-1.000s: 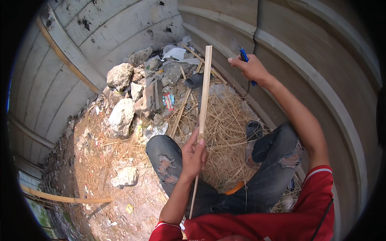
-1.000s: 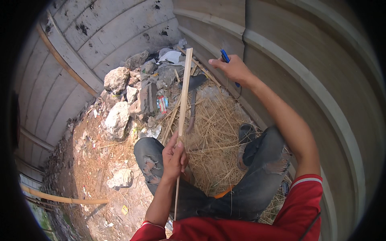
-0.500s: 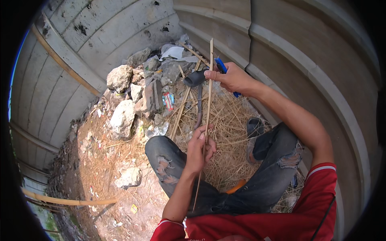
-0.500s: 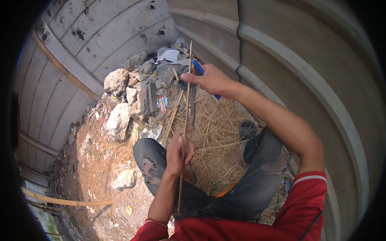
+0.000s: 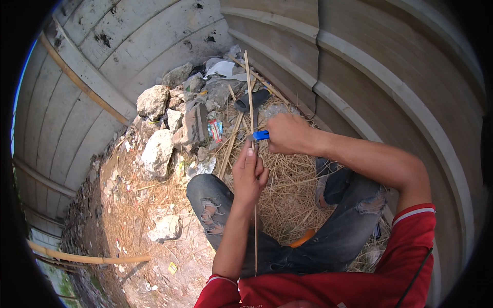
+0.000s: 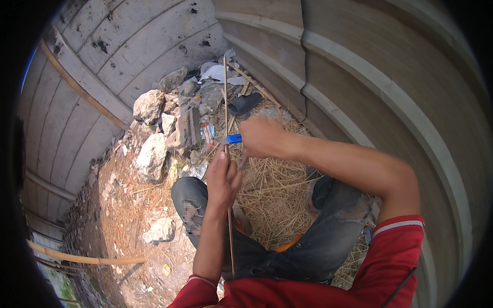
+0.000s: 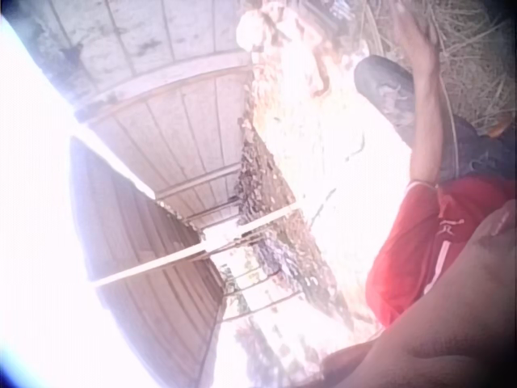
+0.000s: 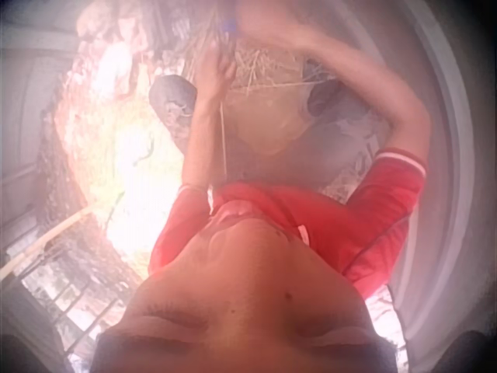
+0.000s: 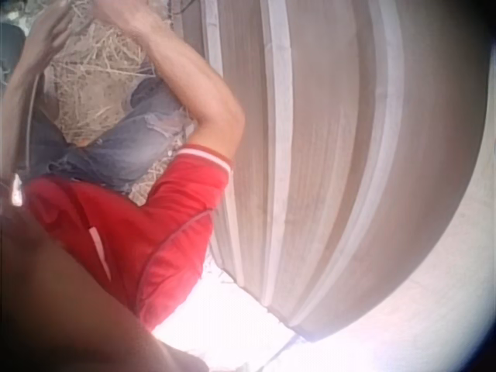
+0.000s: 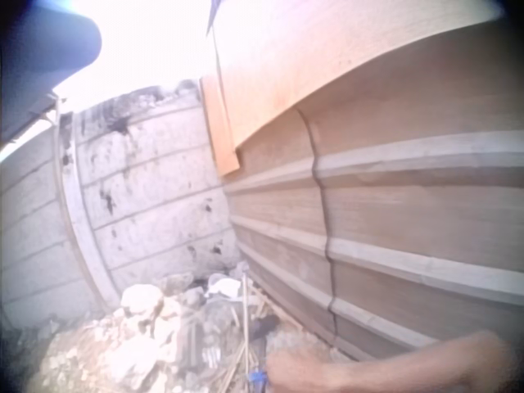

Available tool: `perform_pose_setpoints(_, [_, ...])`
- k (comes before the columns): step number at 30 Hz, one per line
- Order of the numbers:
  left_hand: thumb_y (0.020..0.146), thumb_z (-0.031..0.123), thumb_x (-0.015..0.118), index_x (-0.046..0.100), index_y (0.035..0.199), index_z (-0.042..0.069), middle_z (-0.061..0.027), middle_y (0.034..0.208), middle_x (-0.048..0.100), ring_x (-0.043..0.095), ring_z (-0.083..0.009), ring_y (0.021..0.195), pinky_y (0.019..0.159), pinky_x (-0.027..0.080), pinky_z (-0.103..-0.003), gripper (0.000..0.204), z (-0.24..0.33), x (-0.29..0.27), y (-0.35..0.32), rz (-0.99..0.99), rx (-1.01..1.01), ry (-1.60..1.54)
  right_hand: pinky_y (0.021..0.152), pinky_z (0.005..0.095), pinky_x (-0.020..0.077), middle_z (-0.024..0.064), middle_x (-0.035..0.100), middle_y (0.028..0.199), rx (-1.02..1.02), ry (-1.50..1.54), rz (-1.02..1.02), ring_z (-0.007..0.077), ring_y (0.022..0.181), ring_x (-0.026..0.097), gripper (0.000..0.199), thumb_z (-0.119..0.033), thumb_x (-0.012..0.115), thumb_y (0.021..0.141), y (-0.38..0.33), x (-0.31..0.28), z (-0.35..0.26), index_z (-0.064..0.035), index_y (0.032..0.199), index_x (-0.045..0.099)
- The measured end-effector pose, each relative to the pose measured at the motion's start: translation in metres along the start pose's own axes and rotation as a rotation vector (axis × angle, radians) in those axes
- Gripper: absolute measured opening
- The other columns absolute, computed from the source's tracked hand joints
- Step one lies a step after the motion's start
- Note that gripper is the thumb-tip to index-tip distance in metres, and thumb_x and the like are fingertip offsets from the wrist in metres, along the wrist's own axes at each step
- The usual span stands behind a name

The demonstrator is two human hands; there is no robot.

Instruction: The person sits on the ground and uses a blue utility knife to shave thin strips off a long bamboo stick. They then switch to a machete to split the bamboo stick lengthwise, holding it vertically and striking it with the blade.

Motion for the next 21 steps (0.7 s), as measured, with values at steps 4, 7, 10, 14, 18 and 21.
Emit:
perform_pose_setpoints(4, [0.11, 0.03, 0.042, 0.034, 0.156, 0.007, 0.0058, 0.062, 0.026, 0.023, -0.0042, 0.047, 0.041, 0.023, -0.022, 0.052, 0.002, -0.006, 0.003, 0.045, 0.027, 0.048, 0.074, 0.05, 0.0587, 0.0258, 0.071, 0.083, 0.105, -0.05, -0.062, 0.0443, 0.083, 0.071, 0.023, -0.015, 0.073, 0.07, 0.017, -0.004, 0.005, 0.0047, 0.082, 0.073])
perform_pose_setpoints(7, [0.109, 0.032, 0.044, 0.038, 0.153, 0.006, 0.0086, 0.062, 0.025, 0.021, -0.0035, 0.048, 0.043, 0.025, -0.021, 0.051, 0.006, -0.006, 0.0, 0.025, 0.026, 0.113, 0.073, 0.0511, 0.0581, 0.0263, 0.07, 0.083, 0.127, -0.076, 0.064, 0.0456, 0.081, 0.07, 0.023, -0.014, 0.069, 0.068, 0.03, -0.011, 0.019, 0.0035, 0.082, 0.072])
perform_pose_setpoints(10, [0.11, 0.031, 0.043, 0.037, 0.154, 0.006, 0.008, 0.062, 0.025, 0.021, -0.0034, 0.048, 0.043, 0.026, -0.021, 0.051, 0.0, 0.007, -0.026, -0.018, -0.063, 0.129, 0.077, 0.05, 0.058, 0.0279, 0.07, 0.086, 0.302, -0.023, 0.182, 0.0463, 0.084, 0.07, 0.023, -0.013, 0.068, 0.069, 0.043, -0.041, 0.068, 0.0045, 0.084, 0.072])
perform_pose_setpoints(14, [0.11, 0.03, 0.042, 0.034, 0.156, 0.007, 0.0071, 0.063, 0.028, 0.024, -0.0037, 0.049, 0.043, 0.026, -0.021, 0.052, -0.016, 0.005, -0.056, -0.052, -0.099, 0.167, 0.085, 0.0498, 0.0568, 0.0274, 0.071, 0.097, 0.421, -0.103, 0.16, 0.0437, 0.097, 0.07, 0.026, -0.014, 0.067, 0.076, 0.042, -0.05, 0.102, 0.0043, 0.093, 0.073])
perform_pose_setpoints(18, [0.11, 0.025, 0.042, 0.032, 0.157, 0.007, 0.0055, 0.065, 0.032, 0.031, -0.004, 0.051, 0.046, 0.03, -0.022, 0.051, -0.027, 0.021, -0.073, -0.256, -0.098, 0.196, 0.087, 0.0486, 0.0561, 0.026, 0.071, 0.105, 0.641, -0.073, 0.254, 0.0423, 0.101, 0.069, 0.029, -0.017, 0.066, 0.079, 0.044, -0.064, 0.156, 0.0031, 0.099, 0.073])
perform_pose_setpoints(21, [0.11, 0.021, 0.044, 0.031, 0.158, 0.007, 0.0054, 0.067, 0.035, 0.035, -0.0034, 0.053, 0.049, 0.032, -0.021, 0.052, -0.032, 0.027, -0.116, -0.395, -0.09, 0.299, 0.09, 0.048, 0.0554, 0.0254, 0.07, 0.111, 0.835, 0.035, 0.324, 0.0412, 0.104, 0.069, 0.033, -0.019, 0.066, 0.08, 0.007, -0.083, 0.229, 0.0022, 0.104, 0.072])
Point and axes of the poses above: each hand's wrist, its own y-axis towards the middle knuckle, its own x-axis out of the palm, z = x × y, the point moved 8 cm from there along y, towards the middle knuckle
